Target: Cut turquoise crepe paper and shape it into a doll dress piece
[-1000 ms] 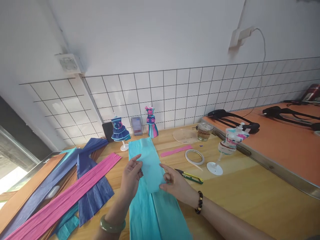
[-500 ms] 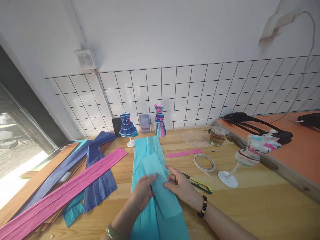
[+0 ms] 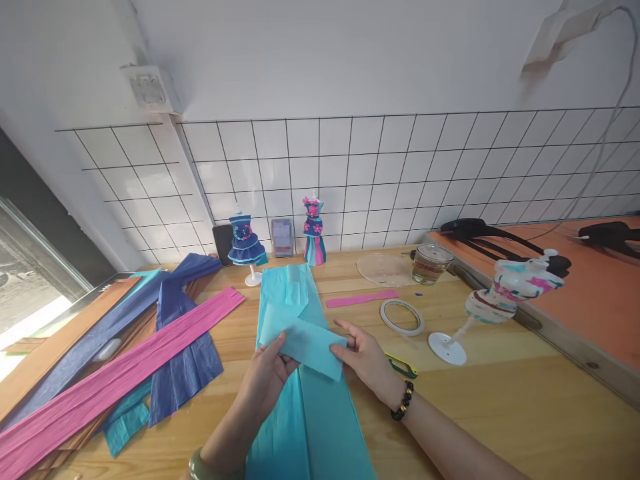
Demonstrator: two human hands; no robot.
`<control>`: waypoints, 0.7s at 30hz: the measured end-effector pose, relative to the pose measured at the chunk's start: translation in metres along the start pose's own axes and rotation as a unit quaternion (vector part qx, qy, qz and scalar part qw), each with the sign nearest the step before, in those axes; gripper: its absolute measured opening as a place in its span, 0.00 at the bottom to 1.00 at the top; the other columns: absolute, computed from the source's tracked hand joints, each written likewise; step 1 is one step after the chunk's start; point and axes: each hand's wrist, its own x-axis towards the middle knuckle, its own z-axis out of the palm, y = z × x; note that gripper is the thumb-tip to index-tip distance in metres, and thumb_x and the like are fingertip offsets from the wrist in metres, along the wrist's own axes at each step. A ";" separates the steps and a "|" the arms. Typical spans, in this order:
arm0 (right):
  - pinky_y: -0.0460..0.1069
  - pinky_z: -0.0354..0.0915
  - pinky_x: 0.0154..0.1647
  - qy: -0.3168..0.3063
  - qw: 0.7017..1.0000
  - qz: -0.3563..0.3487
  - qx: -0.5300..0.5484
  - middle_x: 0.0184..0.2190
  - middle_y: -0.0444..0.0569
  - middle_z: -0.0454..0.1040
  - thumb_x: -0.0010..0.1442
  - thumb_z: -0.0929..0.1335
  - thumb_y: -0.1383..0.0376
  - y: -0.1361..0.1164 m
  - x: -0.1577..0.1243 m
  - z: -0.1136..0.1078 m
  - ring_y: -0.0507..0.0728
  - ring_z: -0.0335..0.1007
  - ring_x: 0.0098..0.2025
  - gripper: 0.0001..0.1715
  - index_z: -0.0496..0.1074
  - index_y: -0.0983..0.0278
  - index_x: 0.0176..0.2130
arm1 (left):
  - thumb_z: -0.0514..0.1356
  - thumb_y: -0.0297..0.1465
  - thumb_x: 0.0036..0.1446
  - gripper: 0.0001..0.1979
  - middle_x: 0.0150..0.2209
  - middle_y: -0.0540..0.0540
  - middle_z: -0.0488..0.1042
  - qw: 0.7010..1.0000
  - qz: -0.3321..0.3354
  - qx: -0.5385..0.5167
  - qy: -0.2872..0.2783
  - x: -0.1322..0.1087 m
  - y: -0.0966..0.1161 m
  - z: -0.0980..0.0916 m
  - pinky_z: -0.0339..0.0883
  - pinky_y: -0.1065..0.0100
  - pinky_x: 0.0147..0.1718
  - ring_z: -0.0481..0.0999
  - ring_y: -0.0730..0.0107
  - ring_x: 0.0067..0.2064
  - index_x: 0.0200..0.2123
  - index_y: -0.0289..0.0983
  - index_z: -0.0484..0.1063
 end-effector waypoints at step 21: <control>0.47 0.62 0.27 0.115 0.984 -0.124 0.058 0.21 0.41 0.70 0.42 0.72 0.52 -0.008 0.004 -0.001 0.51 0.64 0.24 0.19 0.71 0.64 0.27 | 0.59 0.25 0.54 0.06 0.36 0.38 0.78 0.998 -0.021 0.021 -0.054 -0.003 -0.004 0.003 0.68 0.55 0.47 0.77 0.59 0.40 0.35 0.30 0.73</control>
